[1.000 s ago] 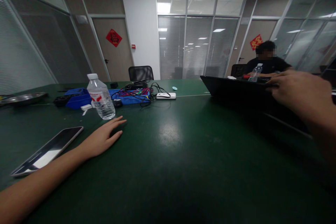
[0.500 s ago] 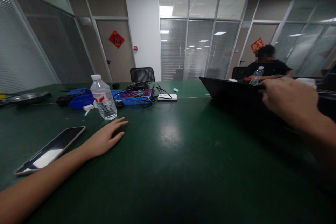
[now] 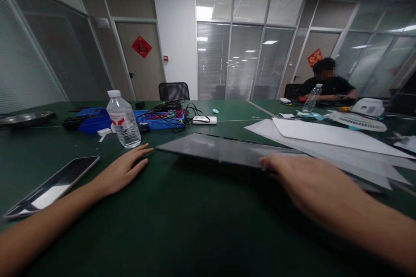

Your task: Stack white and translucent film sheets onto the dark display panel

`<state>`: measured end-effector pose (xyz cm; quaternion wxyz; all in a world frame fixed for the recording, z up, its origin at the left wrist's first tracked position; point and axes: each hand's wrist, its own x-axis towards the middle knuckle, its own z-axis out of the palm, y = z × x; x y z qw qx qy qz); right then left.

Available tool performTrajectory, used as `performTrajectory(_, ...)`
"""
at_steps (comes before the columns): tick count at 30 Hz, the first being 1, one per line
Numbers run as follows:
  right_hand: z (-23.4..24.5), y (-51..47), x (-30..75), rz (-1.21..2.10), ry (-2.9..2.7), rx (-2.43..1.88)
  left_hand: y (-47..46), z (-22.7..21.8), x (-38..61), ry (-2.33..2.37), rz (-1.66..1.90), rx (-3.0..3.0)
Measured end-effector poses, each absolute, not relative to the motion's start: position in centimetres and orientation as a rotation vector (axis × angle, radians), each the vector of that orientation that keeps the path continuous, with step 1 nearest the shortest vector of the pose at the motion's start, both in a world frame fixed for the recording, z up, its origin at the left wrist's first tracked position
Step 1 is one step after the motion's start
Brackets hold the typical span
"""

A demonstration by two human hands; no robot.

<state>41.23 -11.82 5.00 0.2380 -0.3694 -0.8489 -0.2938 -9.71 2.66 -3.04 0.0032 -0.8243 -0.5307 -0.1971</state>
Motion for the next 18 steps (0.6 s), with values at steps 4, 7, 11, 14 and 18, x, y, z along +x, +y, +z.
performTrajectory(4,0.8,-12.9,37.6,-0.872,-2.524,-0.767,2.5,-2.8,-9.6,-1.674,-0.700,-2.575)
performTrajectory(7,-0.1,-12.4,37.4,-0.851,-2.640,-0.646,2.0,-2.4,-9.2,-1.619,-0.735,-2.606)
performTrajectory(11,0.9,-10.3,39.2,-0.709,-2.782,-0.547,1.1,-1.7,-8.7,-1.489,-0.631,-2.737)
performTrajectory(14,2.0,-7.1,41.9,-0.366,-2.899,-0.604,0.7,-1.3,-8.6,-1.385,-0.496,-2.832)
performTrajectory(18,1.8,-0.5,49.1,-0.359,-2.714,-0.995,0.5,-1.1,-8.5,-1.338,-0.328,-2.933)
